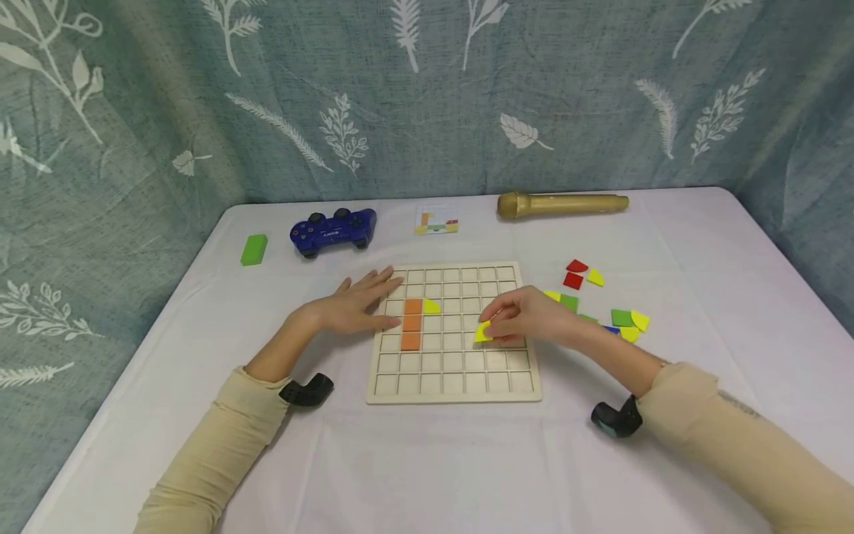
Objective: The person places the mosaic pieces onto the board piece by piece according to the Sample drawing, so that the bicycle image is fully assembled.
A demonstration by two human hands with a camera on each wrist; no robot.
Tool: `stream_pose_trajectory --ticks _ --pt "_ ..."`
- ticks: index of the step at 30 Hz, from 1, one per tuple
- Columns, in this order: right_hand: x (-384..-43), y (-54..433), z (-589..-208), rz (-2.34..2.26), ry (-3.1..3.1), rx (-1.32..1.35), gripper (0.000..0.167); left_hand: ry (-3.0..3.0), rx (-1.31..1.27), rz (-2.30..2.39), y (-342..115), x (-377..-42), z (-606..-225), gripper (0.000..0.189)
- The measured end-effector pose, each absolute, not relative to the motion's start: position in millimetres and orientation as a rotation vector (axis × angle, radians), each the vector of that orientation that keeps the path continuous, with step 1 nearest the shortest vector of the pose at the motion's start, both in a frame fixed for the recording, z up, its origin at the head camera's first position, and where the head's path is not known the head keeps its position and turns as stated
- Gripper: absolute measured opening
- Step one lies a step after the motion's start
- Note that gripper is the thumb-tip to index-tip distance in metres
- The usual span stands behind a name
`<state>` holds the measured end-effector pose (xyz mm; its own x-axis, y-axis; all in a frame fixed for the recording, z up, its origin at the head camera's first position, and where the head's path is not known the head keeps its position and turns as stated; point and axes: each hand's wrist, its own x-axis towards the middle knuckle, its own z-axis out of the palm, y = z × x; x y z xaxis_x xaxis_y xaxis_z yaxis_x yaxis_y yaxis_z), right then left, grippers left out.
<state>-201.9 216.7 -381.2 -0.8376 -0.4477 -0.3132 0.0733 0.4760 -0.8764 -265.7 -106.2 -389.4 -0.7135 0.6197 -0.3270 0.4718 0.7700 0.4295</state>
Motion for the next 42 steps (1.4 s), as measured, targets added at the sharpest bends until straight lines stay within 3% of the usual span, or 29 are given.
stream_pose_trajectory --ticks 21,42 --pt "-198.5 127.3 -384.7 -1.359 2.091 -0.45 0.015 2.521 0.814 0.407 -105.3 -265.7 -388.8 0.082" --pt "-189.5 89.7 -390.5 -1.402 2.169 -0.353 0.012 2.529 0.824 0.403 -105.5 -264.0 -388.6 0.079"
